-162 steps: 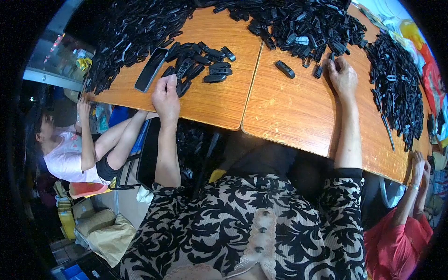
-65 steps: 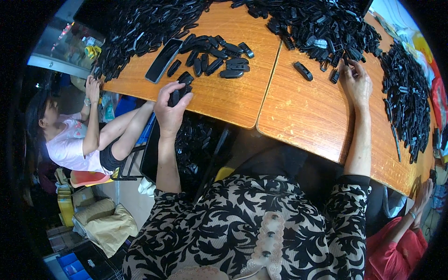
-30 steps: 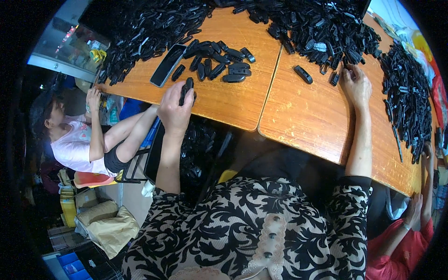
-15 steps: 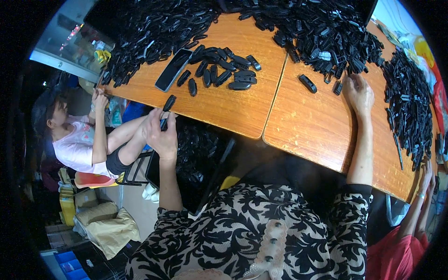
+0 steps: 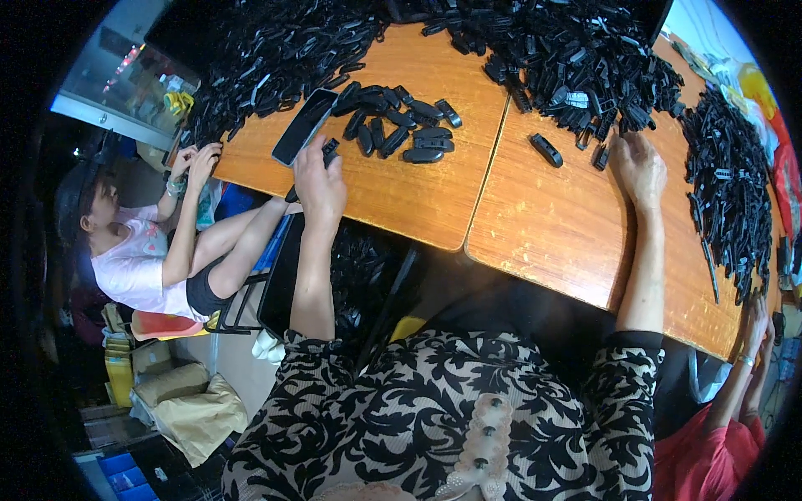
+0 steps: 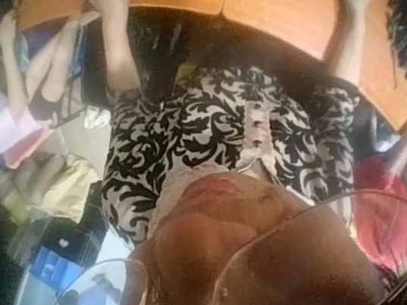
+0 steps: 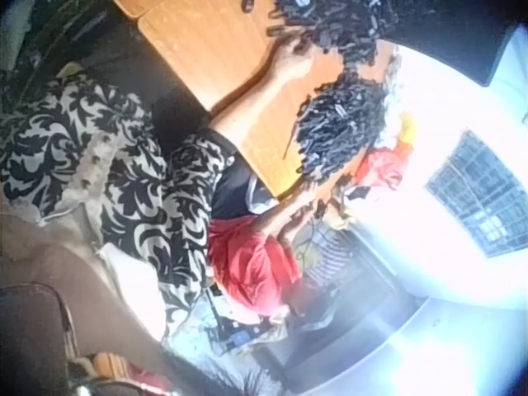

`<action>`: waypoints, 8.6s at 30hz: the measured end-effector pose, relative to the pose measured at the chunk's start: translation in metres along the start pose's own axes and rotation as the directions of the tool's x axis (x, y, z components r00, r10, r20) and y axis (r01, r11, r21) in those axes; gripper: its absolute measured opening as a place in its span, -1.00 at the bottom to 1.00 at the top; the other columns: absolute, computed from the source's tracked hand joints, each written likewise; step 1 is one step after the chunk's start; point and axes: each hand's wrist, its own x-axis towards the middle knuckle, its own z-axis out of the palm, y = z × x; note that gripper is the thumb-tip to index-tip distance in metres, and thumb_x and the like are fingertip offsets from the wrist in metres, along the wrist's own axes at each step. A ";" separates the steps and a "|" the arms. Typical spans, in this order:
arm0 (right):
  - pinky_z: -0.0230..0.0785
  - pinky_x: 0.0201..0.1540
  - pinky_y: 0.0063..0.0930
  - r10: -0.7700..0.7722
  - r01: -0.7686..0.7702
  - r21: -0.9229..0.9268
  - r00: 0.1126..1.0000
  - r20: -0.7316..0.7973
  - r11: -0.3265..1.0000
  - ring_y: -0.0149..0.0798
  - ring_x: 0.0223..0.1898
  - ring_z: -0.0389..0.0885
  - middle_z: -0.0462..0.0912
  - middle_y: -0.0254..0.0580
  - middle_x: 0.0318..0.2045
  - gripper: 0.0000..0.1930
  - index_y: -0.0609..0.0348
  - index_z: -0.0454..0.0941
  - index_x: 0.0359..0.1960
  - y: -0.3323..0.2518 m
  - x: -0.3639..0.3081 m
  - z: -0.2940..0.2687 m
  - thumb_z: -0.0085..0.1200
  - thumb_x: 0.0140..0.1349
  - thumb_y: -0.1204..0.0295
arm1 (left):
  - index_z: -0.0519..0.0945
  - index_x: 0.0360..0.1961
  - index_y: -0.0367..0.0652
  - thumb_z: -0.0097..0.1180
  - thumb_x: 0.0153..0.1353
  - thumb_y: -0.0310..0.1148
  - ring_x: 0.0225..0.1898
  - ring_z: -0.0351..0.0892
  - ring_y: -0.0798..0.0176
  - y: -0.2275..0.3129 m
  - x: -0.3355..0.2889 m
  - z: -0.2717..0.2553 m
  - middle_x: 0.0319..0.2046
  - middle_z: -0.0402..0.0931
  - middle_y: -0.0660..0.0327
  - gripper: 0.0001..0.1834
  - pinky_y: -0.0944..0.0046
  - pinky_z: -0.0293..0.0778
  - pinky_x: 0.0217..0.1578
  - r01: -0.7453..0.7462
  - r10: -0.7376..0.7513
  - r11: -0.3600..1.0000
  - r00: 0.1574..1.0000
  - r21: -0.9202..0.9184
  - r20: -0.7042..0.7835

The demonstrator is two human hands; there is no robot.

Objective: The person assembles black plastic components by snapping small clips into base pieces by hand and placing the assembled items onto the table.

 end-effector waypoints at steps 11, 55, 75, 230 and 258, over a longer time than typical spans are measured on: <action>0.46 -0.13 -0.28 -0.008 0.009 0.025 0.999 -0.034 1.000 -0.09 -0.23 0.69 0.72 -0.08 -0.30 -0.62 0.07 0.66 -0.08 -0.003 -0.002 -0.001 0.10 0.23 0.09 | 0.33 0.09 -0.28 0.14 0.18 -0.68 0.07 0.47 0.18 -0.013 -0.024 -0.006 0.04 0.24 0.12 -0.54 0.22 0.46 0.12 0.017 -0.050 0.657 0.999 -0.754 -0.020; 0.48 -0.06 -0.18 0.008 -0.009 -0.049 1.000 -0.014 0.999 0.00 -0.11 0.67 0.71 -0.05 -0.16 -0.66 -0.03 0.64 -0.07 0.001 0.000 0.002 0.07 0.25 0.09 | 0.53 -0.21 -0.26 0.08 0.15 -0.73 -0.16 0.57 0.12 -0.043 -0.065 -0.032 -0.21 0.60 0.10 -0.80 0.23 0.47 -0.07 -0.136 0.058 0.928 0.973 -0.348 -0.224; 0.49 -0.09 -0.17 0.007 -0.008 -0.049 1.000 -0.010 0.999 -0.01 -0.14 0.68 0.72 -0.11 -0.17 -0.65 0.03 0.65 -0.10 -0.002 -0.004 0.001 0.09 0.26 0.09 | 0.32 0.32 -0.23 0.23 0.21 -0.29 0.37 0.16 -0.02 0.098 0.007 -0.004 0.34 0.24 0.00 -0.33 -0.02 0.08 0.35 -0.455 0.458 0.889 0.870 -0.059 0.184; 0.45 -0.19 -0.17 -0.039 0.039 -0.024 0.999 -0.017 0.999 0.07 -0.25 0.67 0.69 0.04 -0.32 -0.68 0.13 0.64 -0.21 -0.001 -0.006 -0.003 0.08 0.29 0.12 | 0.56 0.05 -0.10 0.15 0.27 -0.01 0.04 0.47 -0.05 0.018 0.032 -0.001 -0.04 0.56 0.13 -0.53 -0.08 0.42 0.00 0.298 0.027 -0.866 0.829 -0.401 0.558; 0.44 -0.25 -0.25 -0.153 0.153 -0.014 0.988 -0.012 0.988 -0.01 -0.27 0.70 0.70 0.03 -0.34 -0.66 0.18 0.63 -0.24 0.020 0.006 0.005 0.03 0.34 0.13 | 0.67 -0.12 0.03 0.27 0.18 -0.01 -0.02 0.45 -0.16 -0.052 -0.070 -0.050 -0.16 0.62 0.19 -0.65 -0.09 0.38 -0.09 0.278 0.309 -0.677 0.948 -0.681 0.079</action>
